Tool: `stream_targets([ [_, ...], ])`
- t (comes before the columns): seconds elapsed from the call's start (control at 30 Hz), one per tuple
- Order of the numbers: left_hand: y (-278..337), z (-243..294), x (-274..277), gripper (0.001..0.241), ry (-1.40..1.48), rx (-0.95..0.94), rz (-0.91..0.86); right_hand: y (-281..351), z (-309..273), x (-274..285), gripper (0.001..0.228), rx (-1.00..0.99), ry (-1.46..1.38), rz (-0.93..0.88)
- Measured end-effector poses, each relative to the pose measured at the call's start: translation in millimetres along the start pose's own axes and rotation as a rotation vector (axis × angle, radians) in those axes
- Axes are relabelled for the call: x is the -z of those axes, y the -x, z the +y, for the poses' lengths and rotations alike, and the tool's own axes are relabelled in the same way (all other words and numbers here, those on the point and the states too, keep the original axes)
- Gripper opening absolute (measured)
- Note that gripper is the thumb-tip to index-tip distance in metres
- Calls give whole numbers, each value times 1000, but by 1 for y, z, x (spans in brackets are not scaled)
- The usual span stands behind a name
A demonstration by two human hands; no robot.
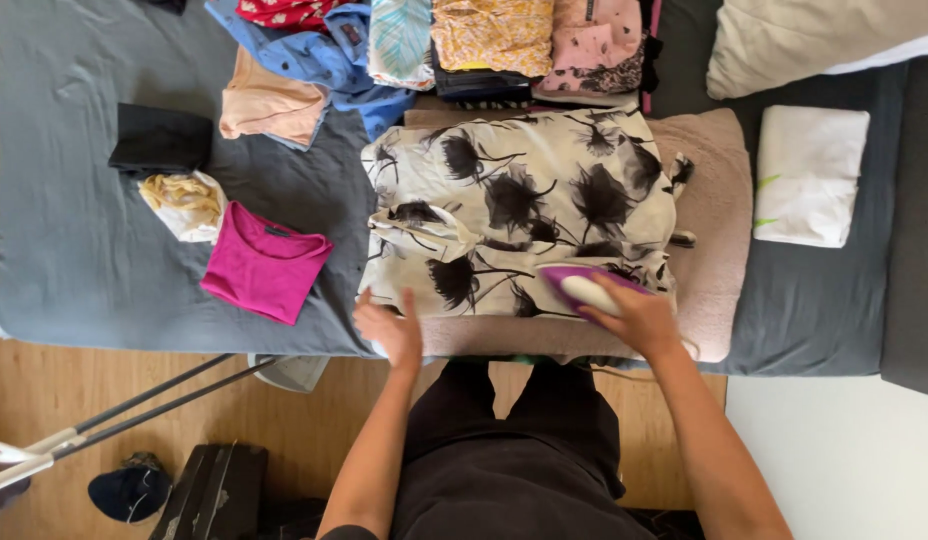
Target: The person irons a yellow floral top and a white top with black floral patterns on a towel placed on a bed. They smooth the fabric, use a purple iron to press the items, and fold them neatly. The person also handles a pink top at the end of the sequence.
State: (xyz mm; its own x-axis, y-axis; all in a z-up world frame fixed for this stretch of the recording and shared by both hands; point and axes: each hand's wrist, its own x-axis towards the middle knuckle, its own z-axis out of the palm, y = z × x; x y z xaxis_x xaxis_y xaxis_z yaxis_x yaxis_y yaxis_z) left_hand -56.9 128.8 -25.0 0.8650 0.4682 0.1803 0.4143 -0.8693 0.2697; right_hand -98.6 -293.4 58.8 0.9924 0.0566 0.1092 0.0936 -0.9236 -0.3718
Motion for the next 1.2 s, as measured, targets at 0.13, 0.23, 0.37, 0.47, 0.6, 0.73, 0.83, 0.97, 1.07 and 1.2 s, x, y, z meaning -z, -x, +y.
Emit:
stream_targets([
  [0.13, -43, -72, -47, 90, 347, 649, -451, -67, -92, -27, 55, 306, 39, -41],
  [0.23, -59, -106, -83, 106, 577, 842, -722, -103, -166, -42, 53, 411, -15, -95],
  [0.37, -64, -123, -96, 39, 587, 735, -562, -116, -238, -76, 53, 479, 47, -244],
  [0.47, -66, -120, -83, 24, 610, 644, -516, -111, -248, -98, 59, 442, 98, -237],
  [0.6, -68, -91, -36, 18, 677, 636, -495, -111, -224, -53, 55, 297, 104, -156],
  [0.73, -62, -87, -27, 23, 487, 517, -517, -69, -130, -54, 62, 137, 142, -87],
  [0.83, -58, -90, -42, 22, 434, 462, -500, -22, -74, -45, 60, -40, 172, 78],
  [0.97, -61, -88, -61, 28, 182, 413, -468, 14, -58, -19, 54, -299, 289, 176],
  [1.07, -75, -39, -31, 25, 181, 388, -366, 14, -70, 6, 51, -524, 150, 152],
  [1.2, -96, 37, 35, 56, 335, -143, -3, 3, -72, 34, 49, -798, -47, 445],
])
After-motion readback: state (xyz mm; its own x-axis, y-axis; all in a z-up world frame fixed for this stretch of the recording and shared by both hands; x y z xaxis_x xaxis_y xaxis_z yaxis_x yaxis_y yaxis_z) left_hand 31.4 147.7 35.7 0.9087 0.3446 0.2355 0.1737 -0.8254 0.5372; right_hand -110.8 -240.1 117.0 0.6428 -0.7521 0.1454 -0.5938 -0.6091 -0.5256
